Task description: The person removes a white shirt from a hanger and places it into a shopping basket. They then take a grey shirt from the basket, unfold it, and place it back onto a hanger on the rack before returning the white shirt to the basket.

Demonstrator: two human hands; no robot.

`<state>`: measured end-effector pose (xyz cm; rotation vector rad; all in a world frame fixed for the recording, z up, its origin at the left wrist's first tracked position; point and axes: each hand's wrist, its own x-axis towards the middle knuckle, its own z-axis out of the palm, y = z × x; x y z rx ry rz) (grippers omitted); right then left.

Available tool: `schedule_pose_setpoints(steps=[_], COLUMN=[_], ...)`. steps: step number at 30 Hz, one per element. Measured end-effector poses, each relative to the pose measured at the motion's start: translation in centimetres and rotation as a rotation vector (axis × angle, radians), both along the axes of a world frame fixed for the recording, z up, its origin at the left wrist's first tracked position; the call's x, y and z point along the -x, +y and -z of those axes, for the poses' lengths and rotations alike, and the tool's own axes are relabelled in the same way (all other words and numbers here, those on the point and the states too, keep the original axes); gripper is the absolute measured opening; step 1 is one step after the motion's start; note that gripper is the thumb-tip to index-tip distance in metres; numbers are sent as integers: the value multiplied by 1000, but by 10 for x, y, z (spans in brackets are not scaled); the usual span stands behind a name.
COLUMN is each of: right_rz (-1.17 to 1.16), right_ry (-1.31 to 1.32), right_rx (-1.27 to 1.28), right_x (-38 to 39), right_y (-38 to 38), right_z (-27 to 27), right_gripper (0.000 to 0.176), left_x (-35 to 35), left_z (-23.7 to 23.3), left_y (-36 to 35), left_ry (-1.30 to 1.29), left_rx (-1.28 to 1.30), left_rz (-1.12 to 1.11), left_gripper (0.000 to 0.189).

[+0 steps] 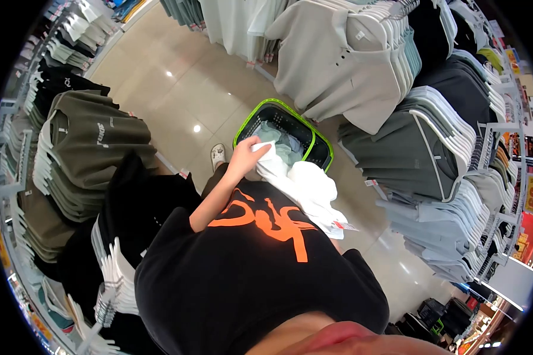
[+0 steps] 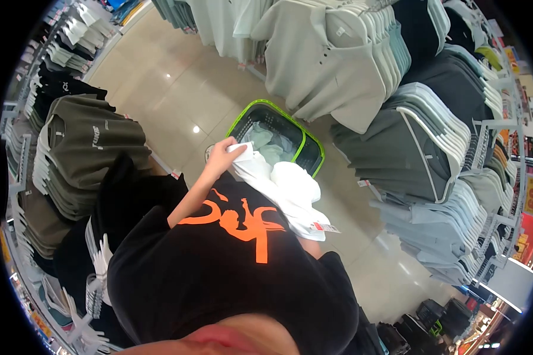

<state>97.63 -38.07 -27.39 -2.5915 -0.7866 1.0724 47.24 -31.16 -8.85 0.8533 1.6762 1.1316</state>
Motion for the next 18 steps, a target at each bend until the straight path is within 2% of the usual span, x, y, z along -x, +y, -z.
schedule_pose_setpoints(steps=[2,3,6,9,12,13,16,18], right_rz=[31,44,78,116,144,152,178,199], right_ry=[77,128,308,518,758,827,990,1047], right_rx=[-39,-57,-110,-138,-129,-120,-96,-95], right_x=[47,73,163,268,390,428,532,583], right_y=[12,20,47,72,96,103,118,124], right_z=[2,1,4,1,-4,-7,-22,-34], right_gripper=[42,42,43,43,43,43,43,43], left_x=[43,57,120,180,232,244,287,310], left_z=[-21,-33,-48,-58,-68,-76,-87,-89], left_y=[9,11,10,7,6,6,8,10], left_ry=[-244,-280,-237,-66,213,178,295,234], left_rx=[-109,-164,-228,-331,-472,-498,-669,-706], left_rz=[-120,-164,-170,-159,-96,-98,19,6], left_gripper=[24,23,23,24,27,29,27,27])
